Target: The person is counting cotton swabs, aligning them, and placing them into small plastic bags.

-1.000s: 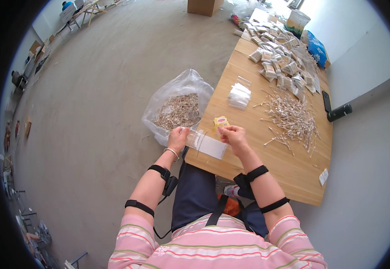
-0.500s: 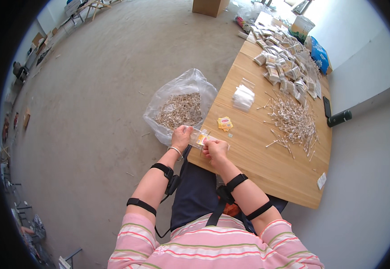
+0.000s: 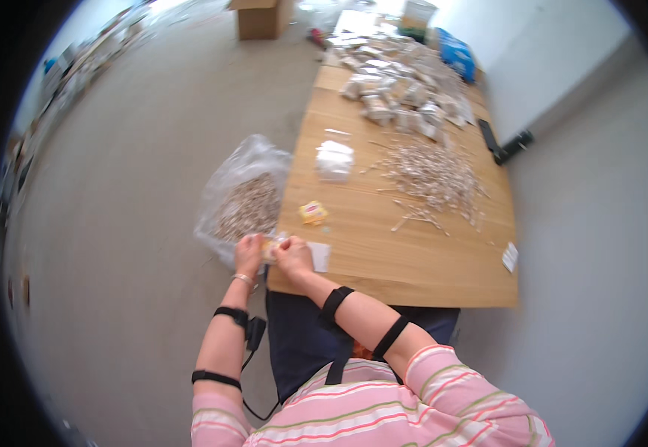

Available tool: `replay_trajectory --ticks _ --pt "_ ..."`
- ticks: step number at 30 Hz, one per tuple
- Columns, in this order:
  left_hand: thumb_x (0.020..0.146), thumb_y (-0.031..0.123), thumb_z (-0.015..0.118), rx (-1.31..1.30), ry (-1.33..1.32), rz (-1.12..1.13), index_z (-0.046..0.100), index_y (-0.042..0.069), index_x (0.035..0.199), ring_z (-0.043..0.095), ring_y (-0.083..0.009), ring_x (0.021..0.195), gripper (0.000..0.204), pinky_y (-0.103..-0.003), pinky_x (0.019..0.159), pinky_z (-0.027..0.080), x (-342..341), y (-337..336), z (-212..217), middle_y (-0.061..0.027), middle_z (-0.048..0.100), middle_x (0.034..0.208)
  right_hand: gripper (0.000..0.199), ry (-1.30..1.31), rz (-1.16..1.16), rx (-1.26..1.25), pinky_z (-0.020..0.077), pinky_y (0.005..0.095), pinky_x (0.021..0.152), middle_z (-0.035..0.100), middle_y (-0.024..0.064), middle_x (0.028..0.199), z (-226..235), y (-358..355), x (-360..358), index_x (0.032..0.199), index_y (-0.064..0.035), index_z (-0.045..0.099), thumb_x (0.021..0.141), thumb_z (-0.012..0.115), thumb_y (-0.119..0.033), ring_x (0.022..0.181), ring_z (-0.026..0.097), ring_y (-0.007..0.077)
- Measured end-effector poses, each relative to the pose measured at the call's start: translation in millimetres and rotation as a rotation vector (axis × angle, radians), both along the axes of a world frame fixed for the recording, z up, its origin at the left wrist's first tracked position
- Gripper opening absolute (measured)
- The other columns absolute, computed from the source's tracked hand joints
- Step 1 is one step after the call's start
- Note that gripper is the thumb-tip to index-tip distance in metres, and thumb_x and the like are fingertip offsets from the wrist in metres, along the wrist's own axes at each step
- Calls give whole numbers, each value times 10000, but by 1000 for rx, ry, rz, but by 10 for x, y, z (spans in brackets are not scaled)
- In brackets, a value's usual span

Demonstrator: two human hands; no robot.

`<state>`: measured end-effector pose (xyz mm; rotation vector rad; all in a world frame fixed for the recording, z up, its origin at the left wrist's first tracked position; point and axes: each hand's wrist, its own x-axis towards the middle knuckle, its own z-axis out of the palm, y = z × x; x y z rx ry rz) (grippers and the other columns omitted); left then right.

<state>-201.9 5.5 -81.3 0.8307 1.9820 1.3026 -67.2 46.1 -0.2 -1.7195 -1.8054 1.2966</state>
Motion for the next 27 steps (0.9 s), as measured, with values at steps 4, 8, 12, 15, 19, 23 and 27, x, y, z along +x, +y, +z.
replay_trajectory --ticks 4,8,12,15,19,23,27 --pt "908 331 578 37 -191 -12 623 37 830 490 -103 602 307 -271 526 386 -91 -68 33 -10 569 676 554 -40 -64 155 392 410 977 528 224 1235 140 377 515 1152 -10 523 760 697 -361 1166 504 319" --pt "862 416 621 -24 122 89 596 -4 1022 592 -217 839 449 -318 755 465 -260 -182 38 -114 626 882 896 -469 -411 319 100 508 1115 159 287 1474 223 945 1364 1397 -27 256 755 655 -508 1393 81 401" --pt "792 266 666 -30 937 161 478 35 1222 445 -311 1176 523 -410 1000 341 416 58 735 -155 508 1221 1022 -683 -426 109 32 502 1126 101 292 1490 344 1157 2163 1425 -47 226 691 674 -600 1406 -15 400" --pt "749 147 673 163 829 -180 472 45 1240 402 -327 1214 541 -429 1020 319 862 245 867 -158 475 1258 864 -625 -345 284 96 492 1111 270 189 1428 115 1053 2254 1365 -80 354 712 684 -539 1354 171 337" --pt "725 70 680 247 741 -568 449 32 1278 391 -335 1237 600 -425 1057 310 1713 494 913 -165 467 1279 409 -522 -229 677 292 440 998 506 17 1181 -184 769 2294 1144 -139 591 788 656 -328 1139 418 229" --pt "742 79 677 257 693 -670 481 16 1248 394 -341 1243 546 -422 1071 308 2143 698 860 -166 483 1273 157 -292 -101 822 396 363 873 596 -23 1014 -208 537 2391 957 -149 683 826 597 -168 1006 514 191" --pt "748 76 688 326 633 -766 560 26 1165 434 -351 1213 439 -418 1034 360 2269 740 640 -164 512 1255 137 -93 29 793 421 374 850 612 16 1023 -249 398 2506 916 -120 674 811 588 -142 989 542 224"
